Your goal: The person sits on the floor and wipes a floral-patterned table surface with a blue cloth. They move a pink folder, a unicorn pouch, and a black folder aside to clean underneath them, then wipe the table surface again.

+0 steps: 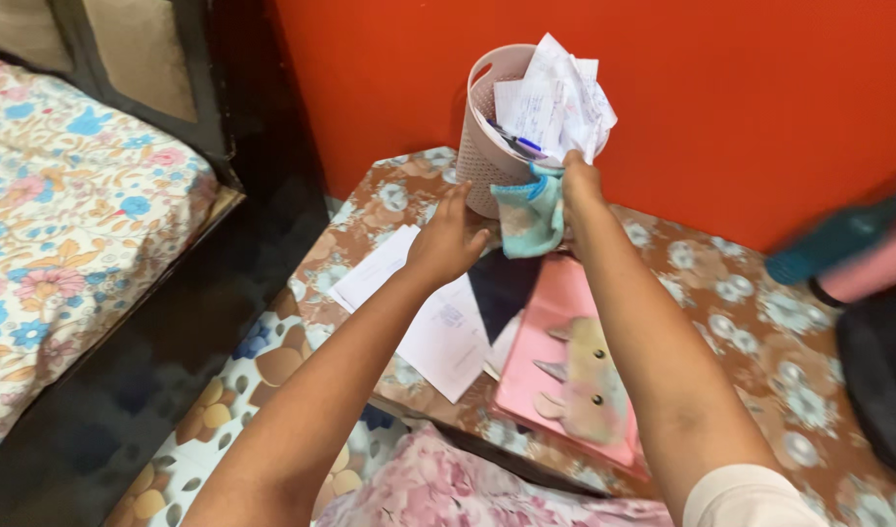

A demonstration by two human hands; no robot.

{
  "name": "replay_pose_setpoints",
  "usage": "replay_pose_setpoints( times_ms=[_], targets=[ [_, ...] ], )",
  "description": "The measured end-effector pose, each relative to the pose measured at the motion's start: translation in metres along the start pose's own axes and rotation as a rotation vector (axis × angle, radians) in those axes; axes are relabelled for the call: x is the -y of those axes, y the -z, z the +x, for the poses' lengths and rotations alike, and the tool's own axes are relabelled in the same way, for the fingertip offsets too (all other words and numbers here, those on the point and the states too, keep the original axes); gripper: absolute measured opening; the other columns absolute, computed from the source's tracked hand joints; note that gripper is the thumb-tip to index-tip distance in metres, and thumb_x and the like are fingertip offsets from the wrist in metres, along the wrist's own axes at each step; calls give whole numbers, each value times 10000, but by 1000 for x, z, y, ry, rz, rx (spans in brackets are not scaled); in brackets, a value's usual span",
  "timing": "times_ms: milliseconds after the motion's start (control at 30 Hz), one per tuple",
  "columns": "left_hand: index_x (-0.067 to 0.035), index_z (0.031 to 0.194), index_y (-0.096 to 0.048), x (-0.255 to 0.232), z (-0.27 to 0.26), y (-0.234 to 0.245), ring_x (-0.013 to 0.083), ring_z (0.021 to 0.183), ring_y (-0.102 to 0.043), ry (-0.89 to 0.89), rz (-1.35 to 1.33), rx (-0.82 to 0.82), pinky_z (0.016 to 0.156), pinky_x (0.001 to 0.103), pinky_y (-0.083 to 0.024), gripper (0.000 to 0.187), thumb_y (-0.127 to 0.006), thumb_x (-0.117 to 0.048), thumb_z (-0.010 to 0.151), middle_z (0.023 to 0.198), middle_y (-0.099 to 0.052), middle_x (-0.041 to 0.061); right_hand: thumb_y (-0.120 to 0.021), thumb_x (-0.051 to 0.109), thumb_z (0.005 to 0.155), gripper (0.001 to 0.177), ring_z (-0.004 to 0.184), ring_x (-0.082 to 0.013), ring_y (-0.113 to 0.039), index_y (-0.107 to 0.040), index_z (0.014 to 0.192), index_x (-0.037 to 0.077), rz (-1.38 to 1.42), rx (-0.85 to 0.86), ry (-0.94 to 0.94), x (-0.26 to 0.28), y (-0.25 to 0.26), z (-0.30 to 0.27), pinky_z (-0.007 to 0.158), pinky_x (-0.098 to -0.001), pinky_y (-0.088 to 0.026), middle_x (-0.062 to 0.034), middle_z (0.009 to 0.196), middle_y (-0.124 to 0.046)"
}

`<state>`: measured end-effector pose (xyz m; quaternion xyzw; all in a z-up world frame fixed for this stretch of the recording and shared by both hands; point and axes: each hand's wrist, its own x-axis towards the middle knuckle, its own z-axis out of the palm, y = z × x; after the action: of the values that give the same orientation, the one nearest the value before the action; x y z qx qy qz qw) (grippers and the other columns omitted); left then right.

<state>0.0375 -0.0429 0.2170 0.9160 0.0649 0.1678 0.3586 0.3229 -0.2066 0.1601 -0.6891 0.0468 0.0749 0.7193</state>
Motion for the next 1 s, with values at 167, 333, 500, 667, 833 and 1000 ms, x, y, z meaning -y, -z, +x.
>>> replay_pose_setpoints(
  times_ms=[167, 333, 500, 667, 833, 1000],
  targets=[
    [-91, 1581, -248, 47, 13, 9, 402, 1466, -358, 25, 73, -30, 1152, 487, -357, 846, -711, -311, 908, 1610, -318, 210, -529, 409, 947, 540, 853, -273, -699, -642, 1159, -74, -25, -5, -33, -18, -64, 28, 744, -462, -576, -172, 1009, -700],
    [-79, 1573, -256, 71, 20, 5, 385, 1439, -416, 45, -32, -60, 1125, 470, -418, 842, -699, -311, 896, 1615, -326, 207, -511, 413, 964, 530, 920, -275, -703, -639, 1179, -54, -136, 18, -42, -28, -97, 46, 809, -457, -572, -167, 1056, -706],
    [-91, 1572, -250, 87, 38, 9, 369, 1407, -473, 35, -70, -85, 1084, 467, -464, 822, -679, -305, 905, 1642, -318, 191, -505, 422, 979, 483, 818, -278, -714, -670, 1111, -12, -95, 115, -80, -13, -103, 45, 764, -472, -591, -165, 989, -720],
    [-114, 1572, -268, 79, 47, 14, 385, 1439, -449, -10, -87, -166, 1097, 471, -452, 814, -696, -304, 906, 1619, -361, 193, -567, 526, 973, 502, 755, -235, -717, -723, 1038, 53, -183, 185, -88, 22, -92, 8, 715, -423, -599, -114, 935, -747],
    [-125, 1582, -247, 60, 31, 13, 402, 1422, -436, 10, -63, -121, 1096, 481, -440, 841, -697, -321, 898, 1612, -340, 210, -579, 590, 973, 567, 716, -226, -692, -742, 1032, 50, -215, 243, -105, 20, -69, -46, 684, -415, -585, -112, 924, -741],
    [-98, 1586, -254, 33, 11, 10, 419, 1422, -445, -50, -54, -132, 1127, 490, -424, 838, -701, -311, 910, 1616, -350, 218, -611, 484, 987, 476, 829, -235, -736, -702, 1124, 37, 157, 431, -160, -9, -18, -108, 795, -403, -618, -118, 993, -755]
  ],
)
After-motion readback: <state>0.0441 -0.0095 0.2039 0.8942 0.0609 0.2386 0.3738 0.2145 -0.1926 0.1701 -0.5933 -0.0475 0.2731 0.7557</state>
